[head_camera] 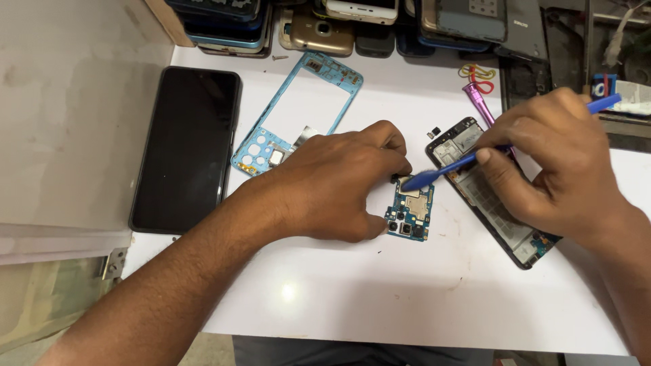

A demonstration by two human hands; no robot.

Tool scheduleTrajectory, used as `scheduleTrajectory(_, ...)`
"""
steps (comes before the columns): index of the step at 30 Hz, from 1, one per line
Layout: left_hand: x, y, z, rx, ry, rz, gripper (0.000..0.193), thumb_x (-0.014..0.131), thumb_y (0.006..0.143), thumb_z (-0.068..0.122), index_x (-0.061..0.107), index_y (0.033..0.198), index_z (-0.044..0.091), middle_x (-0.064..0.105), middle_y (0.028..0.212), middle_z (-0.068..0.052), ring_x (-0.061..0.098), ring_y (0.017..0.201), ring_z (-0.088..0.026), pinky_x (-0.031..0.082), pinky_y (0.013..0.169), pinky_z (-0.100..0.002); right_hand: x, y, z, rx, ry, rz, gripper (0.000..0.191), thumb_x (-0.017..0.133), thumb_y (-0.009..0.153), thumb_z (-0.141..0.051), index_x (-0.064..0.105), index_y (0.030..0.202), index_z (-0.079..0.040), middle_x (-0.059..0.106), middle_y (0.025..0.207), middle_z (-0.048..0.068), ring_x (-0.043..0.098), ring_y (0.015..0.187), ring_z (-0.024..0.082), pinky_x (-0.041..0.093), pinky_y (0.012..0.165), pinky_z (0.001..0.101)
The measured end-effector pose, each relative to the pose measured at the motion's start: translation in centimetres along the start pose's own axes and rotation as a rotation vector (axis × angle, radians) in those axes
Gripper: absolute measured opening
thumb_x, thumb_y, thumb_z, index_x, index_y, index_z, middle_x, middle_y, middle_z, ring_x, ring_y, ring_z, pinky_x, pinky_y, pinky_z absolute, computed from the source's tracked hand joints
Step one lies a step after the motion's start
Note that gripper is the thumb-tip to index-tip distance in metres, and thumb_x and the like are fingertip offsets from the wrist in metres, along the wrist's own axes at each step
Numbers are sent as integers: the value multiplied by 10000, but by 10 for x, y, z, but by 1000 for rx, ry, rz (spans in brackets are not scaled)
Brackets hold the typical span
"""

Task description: The person cleans a disassembled smartphone motherboard at a repair workbench. They apply liquid from a squeeze bottle onto the board, then use a blue plastic pry tool to scrape and wipe the board surface, repeatedly repositioning the board and working over its components.

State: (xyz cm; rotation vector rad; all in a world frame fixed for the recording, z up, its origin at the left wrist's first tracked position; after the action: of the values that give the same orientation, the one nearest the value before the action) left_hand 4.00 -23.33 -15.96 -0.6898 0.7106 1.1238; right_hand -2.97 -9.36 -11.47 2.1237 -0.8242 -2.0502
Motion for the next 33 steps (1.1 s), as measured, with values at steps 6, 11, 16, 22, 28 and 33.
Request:
scheduleTrajectory(6, -2, 0, 2, 20, -6, 11, 699, 840, 627, 234, 650, 1282, 81, 573, 1230, -16, 632, 1093, -187, 539, 884, -413, 2, 1, -3, -12, 40, -22, 37, 736, 896, -125, 729, 910, -91, 690, 930, 41, 571, 885, 197, 391, 818, 347)
scheduleTrajectory(11, 1, 1, -1, -26, -8, -27, 708, 842, 629, 240, 643, 1292, 90, 573, 1227, -5, 641, 1057, -187, 546, 853, -410, -6, 4, 4, 32, -17, -7, 54, 750, 862, -105, 732, 889, -61, 687, 907, 71, 537, 853, 234, 387, 810, 385)
scheduleTrajectory(16, -6, 1, 7, 33, -26, 32, 647, 856, 628, 236, 659, 1214, 45, 593, 1215, -18, 653, 1066, -194, 540, 855, -414, -5, 4, -6, -9, 56, -6, 60, 748, 858, -123, 732, 902, -87, 677, 912, 52, 567, 894, 223, 394, 808, 368)
scheduleTrajectory(22, -5, 2, 8, 21, -36, 10, 680, 847, 615, 201, 677, 1261, 71, 608, 1232, -26, 679, 999, -215, 560, 828, -416, -9, 4, 1, -2, 43, -5, 60, 748, 848, -103, 729, 900, -79, 670, 894, 46, 557, 866, 231, 403, 801, 373)
scheduleTrajectory(28, -8, 4, 14, 58, -46, 56, 649, 857, 592, 189, 691, 1202, 44, 621, 1250, -48, 708, 975, -226, 580, 793, -405, -15, 4, 5, -4, 20, 19, 51, 756, 824, -76, 725, 865, -72, 669, 868, 49, 553, 831, 235, 401, 753, 371)
scheduleTrajectory(33, -4, 4, 10, 14, -31, 23, 700, 864, 591, 195, 688, 1255, 60, 610, 1276, -43, 714, 973, -231, 567, 816, -419, -15, 2, 1, -36, 30, 14, 64, 758, 784, -91, 713, 829, -84, 650, 838, 40, 527, 807, 232, 367, 740, 384)
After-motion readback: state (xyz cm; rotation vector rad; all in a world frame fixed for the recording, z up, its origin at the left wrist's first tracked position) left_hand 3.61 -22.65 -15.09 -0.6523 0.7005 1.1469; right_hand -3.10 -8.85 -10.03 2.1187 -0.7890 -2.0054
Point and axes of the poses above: each hand's wrist, its own y-axis towards the middle knuckle, its own x-axis out of the palm, z = x × y, the point moved 10 cm from there along y, towards the middle knuckle
